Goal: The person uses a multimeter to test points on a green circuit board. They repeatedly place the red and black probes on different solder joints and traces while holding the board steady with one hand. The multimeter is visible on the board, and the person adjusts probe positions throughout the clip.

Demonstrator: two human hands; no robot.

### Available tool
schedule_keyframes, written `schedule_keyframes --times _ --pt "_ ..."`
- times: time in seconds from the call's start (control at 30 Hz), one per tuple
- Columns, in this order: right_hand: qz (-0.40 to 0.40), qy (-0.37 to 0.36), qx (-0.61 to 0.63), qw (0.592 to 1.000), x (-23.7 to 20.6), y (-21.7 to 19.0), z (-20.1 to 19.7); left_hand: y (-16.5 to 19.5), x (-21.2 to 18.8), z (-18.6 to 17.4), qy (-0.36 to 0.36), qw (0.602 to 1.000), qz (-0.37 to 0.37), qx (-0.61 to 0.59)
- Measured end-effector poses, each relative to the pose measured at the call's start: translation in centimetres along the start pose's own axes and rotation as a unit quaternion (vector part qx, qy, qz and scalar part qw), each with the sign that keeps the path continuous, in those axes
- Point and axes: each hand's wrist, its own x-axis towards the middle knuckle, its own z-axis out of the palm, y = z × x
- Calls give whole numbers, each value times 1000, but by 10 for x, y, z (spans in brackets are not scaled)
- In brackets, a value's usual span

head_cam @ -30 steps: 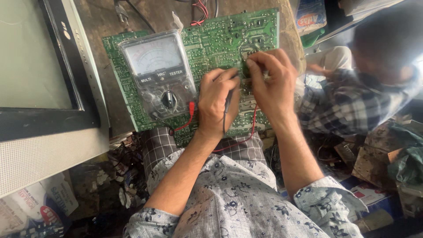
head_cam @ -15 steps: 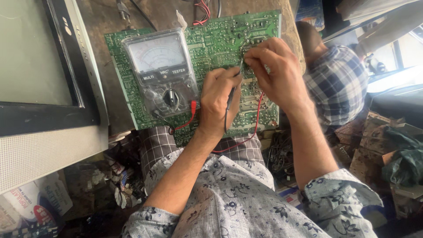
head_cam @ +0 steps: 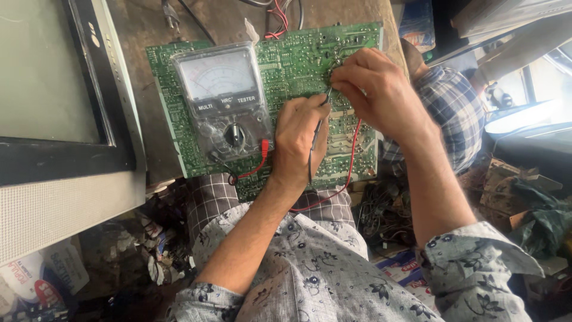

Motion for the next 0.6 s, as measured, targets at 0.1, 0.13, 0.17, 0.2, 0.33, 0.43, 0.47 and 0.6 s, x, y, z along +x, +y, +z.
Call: schedule_keyframes --times 0.1,0.13,0.17,0.2,0.33,0.43,0.47,0.6 --pt "-9 -17 -10 1000 3 0 -3 0 0 0 -1 1000 0 1" --pt "-8 -25 -17 1000 4 -1 -3 0 0 0 0 1000 2 3" --pt "-8 -32 -25 999 4 -1 -3 0 -1 0 1 1000 4 5" --pt "-9 -33 -32 999 5 -1 -3 0 -1 0 -2 1000 1 3" --pt "-16 -48 -41 998 9 0 -2 -2 -2 2 -2 1000 -3 9" --pt "-20 -61 -35 997 10 0 -4 -2 -4 2 -1 1000 -4 8" --pt "-22 -65 -33 997 10 0 -5 -3 -4 2 -1 1000 -4 5" --pt "-20 -82 -20 996 14 2 -7 -4 -4 4 11 1000 -1 11"
